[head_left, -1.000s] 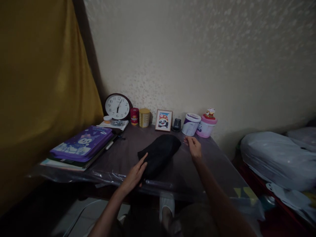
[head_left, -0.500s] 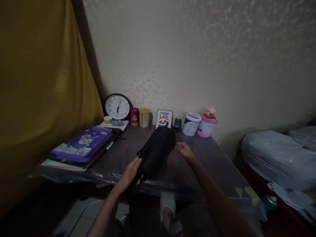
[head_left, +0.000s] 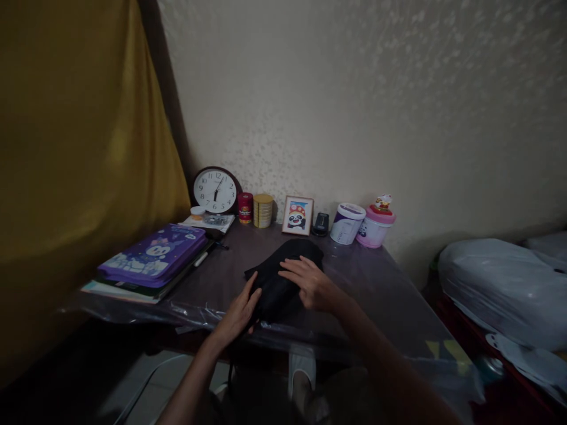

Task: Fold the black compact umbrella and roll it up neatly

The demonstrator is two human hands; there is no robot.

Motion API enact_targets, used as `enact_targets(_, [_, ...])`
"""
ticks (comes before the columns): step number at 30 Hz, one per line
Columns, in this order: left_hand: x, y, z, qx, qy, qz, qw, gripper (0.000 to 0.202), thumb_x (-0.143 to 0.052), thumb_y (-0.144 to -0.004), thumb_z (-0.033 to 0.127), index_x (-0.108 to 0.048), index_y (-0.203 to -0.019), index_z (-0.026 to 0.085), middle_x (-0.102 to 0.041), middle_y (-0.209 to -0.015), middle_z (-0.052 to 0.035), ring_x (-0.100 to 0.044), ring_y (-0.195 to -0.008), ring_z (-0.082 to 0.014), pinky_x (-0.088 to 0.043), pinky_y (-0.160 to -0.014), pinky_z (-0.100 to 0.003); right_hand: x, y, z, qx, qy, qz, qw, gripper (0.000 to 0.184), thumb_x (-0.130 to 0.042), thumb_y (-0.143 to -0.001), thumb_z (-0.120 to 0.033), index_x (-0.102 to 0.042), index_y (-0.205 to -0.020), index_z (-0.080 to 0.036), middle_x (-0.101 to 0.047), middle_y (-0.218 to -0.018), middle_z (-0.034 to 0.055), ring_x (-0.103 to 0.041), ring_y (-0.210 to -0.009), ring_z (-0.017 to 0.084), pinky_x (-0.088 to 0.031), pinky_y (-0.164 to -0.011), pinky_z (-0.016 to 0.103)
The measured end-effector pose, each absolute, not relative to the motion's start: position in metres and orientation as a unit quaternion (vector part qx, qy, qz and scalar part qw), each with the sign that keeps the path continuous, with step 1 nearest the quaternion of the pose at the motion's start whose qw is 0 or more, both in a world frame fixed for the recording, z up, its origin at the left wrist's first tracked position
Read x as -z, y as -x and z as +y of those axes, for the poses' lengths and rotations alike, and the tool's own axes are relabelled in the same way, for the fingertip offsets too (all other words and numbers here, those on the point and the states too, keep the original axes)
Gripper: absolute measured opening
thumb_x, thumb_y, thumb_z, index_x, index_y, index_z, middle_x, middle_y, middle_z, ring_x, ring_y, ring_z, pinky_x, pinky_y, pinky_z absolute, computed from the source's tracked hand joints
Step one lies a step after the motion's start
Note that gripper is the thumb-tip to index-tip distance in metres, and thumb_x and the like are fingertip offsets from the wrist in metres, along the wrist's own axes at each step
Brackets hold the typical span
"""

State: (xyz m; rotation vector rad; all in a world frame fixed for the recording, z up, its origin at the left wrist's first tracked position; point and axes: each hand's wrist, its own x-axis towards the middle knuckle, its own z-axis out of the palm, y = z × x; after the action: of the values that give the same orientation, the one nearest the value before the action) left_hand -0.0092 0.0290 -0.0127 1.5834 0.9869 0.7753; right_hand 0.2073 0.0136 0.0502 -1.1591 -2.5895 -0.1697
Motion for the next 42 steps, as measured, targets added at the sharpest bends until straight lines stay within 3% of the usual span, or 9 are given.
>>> enact_targets(4, [0.015,0.009,0.028,-0.318,-0.686,0.414,0.507,0.07,-0.034,-0.084,0.052,-0.003,-0.14,0.023,-0.062,-0.071,-0.001,-0.048,-0.034,-0.0102,-0.042,-0.039,-0.023,-0.047,-0.216,0.021,0.09,0.444,-0.887,0.086,0.074,-0.044,-0.058,-0.006,-0.035,-0.131,-0.015,-0.033,-0.138,0.0106,-0.022,-0.129,0.022,-0.005,-0.105,0.045])
enact_targets(7, [0.016,0.008,0.027,-0.318,-0.71,0.405,0.481,0.067,-0.036,-0.084,0.049,-0.009,-0.139,0.023,-0.066,-0.083,-0.004,-0.052,-0.037,-0.011,-0.045,-0.046,-0.024,-0.045,-0.219,0.023,0.096,0.466,-0.878,0.058,0.077,-0.045,-0.058,-0.009,-0.031,-0.133,-0.014,-0.03,-0.14,0.0114,-0.02,-0.13,0.023,-0.003,-0.105,0.044])
enact_targets(11, [0.013,0.008,0.025,-0.305,-0.755,0.393,0.428,0.058,-0.035,-0.085,0.044,-0.02,-0.137,0.025,-0.067,-0.094,-0.0038,-0.065,-0.07,-0.0176,-0.046,-0.069,-0.027,-0.045,-0.217,0.024,0.097,0.482,-0.87,0.037,0.078,-0.047,-0.059,-0.012,-0.029,-0.134,-0.015,-0.027,-0.141,0.0119,-0.018,-0.13,0.024,-0.001,-0.104,0.045])
enact_targets(16, [0.009,0.008,0.022,-0.265,-0.806,0.365,0.385,0.053,-0.036,-0.085,0.045,-0.025,-0.135,0.031,-0.06,-0.114,-0.0023,-0.057,-0.101,-0.0191,-0.041,-0.084,-0.029,-0.046,-0.215,0.025,0.103,0.49,-0.865,0.029,0.077,-0.049,-0.06,-0.013,-0.029,-0.134,-0.017,-0.026,-0.141,0.0116,-0.018,-0.129,0.025,0.001,-0.104,0.045])
enact_targets(23, [0.015,0.002,0.021,-0.262,-0.815,0.361,0.37,0.069,-0.06,-0.071,0.039,-0.029,-0.132,0.035,-0.055,-0.122,0.0003,-0.055,-0.105,-0.0194,-0.042,-0.085,-0.028,-0.04,-0.214,0.027,0.099,0.504,-0.858,0.009,0.082,-0.052,-0.058,-0.015,-0.026,-0.135,-0.015,-0.022,-0.142,0.0139,-0.015,-0.129,0.027,0.002,-0.103,0.045])
enact_targets(29, [0.017,0.001,0.02,-0.275,-0.8,0.383,0.371,0.073,-0.061,-0.069,0.031,-0.027,-0.134,0.032,-0.055,-0.122,-0.0019,-0.057,-0.1,-0.0197,-0.043,-0.082,-0.028,-0.038,-0.222,0.032,0.099,0.504,-0.858,0.025,0.081,-0.051,-0.058,-0.013,-0.025,-0.135,-0.015,-0.022,-0.142,0.0132,-0.014,-0.13,0.025,0.001,-0.104,0.044])
enact_targets(34, [0.018,0.001,0.02,-0.299,-0.777,0.373,0.409,0.069,-0.059,-0.07,0.031,-0.032,-0.133,0.025,-0.066,-0.101,-0.0014,-0.061,-0.09,-0.0199,-0.047,-0.076,-0.029,-0.039,-0.242,0.035,0.118,0.546,-0.826,0.074,0.077,-0.046,-0.059,-0.009,-0.029,-0.134,-0.016,-0.027,-0.141,0.0107,-0.018,-0.13,0.023,-0.003,-0.105,0.044])
enact_targets(37, [0.018,0.002,0.021,-0.304,-0.769,0.373,0.422,0.067,-0.058,-0.07,0.03,-0.034,-0.132,0.024,-0.065,-0.101,-0.0023,-0.059,-0.094,-0.0211,-0.046,-0.078,-0.031,-0.032,-0.259,0.037,0.112,0.594,-0.786,0.131,0.08,-0.044,-0.056,-0.005,-0.028,-0.134,-0.015,-0.026,-0.142,0.0106,-0.02,-0.13,0.024,-0.005,-0.105,0.045])
enact_targets(42, [0.018,0.004,0.026,-0.322,-0.758,0.374,0.427,0.063,-0.058,-0.071,0.031,-0.035,-0.13,0.025,-0.056,-0.117,-0.0034,-0.054,-0.103,-0.02,-0.041,-0.088,-0.032,-0.007,-0.29,0.052,-0.063,0.673,-0.63,0.383,0.078,-0.045,-0.057,-0.009,-0.027,-0.132,-0.012,-0.037,-0.134,0.0143,-0.033,-0.123,0.026,-0.026,-0.1,0.044])
